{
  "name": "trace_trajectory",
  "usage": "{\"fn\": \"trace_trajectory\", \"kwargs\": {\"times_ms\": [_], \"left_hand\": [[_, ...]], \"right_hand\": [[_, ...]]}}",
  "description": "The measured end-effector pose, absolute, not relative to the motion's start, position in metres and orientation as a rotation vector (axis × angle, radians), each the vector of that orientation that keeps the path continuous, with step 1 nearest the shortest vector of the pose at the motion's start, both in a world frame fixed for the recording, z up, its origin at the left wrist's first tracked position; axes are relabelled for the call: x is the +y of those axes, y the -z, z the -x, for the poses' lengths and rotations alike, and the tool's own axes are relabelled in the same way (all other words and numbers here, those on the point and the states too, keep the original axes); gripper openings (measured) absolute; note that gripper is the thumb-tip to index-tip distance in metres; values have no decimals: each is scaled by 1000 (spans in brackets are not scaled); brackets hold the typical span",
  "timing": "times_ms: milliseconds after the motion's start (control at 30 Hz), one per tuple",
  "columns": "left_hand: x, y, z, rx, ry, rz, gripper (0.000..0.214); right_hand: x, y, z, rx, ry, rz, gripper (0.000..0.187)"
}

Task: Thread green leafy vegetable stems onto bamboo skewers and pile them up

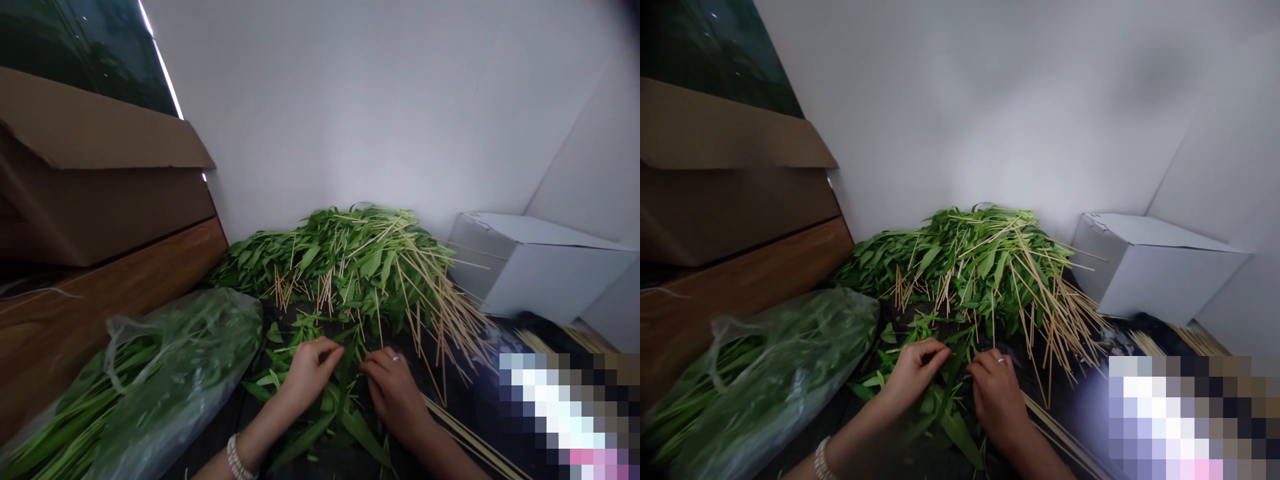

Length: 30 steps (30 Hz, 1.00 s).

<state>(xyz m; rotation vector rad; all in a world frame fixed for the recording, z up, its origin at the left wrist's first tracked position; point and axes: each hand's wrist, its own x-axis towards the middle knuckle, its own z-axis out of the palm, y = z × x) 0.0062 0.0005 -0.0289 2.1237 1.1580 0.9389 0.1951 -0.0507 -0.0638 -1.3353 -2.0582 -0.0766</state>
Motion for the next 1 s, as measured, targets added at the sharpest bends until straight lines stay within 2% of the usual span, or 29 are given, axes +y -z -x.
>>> {"fn": "trace_trajectory", "kwargs": {"times_ms": [100,233,367,567,633,767,1000], "left_hand": [[5,30,-6,1159,-1056,-1852,24],[12,32,-5,1092,-1135,-1483,36],[11,27,-5,1033,-1139,-1356,44],[5,9,1,898,-1088,-1259,31],[9,3,8,806,-1119,-1123,30],[15,-2,17,675,-1080,-970,40],[7,6,8,711,-948,-977,29]], "right_hand": [[-54,58,-195,-1956,194,1202,28],[-64,44,-192,-1900,294,1012,34],[-70,40,-187,-1956,334,914,40],[-68,38,-190,-2046,333,920,40],[-63,33,-202,-1918,356,1008,40],[-55,24,-233,-1809,287,1342,15],[-56,34,-237,-2316,215,1896,13]]}}
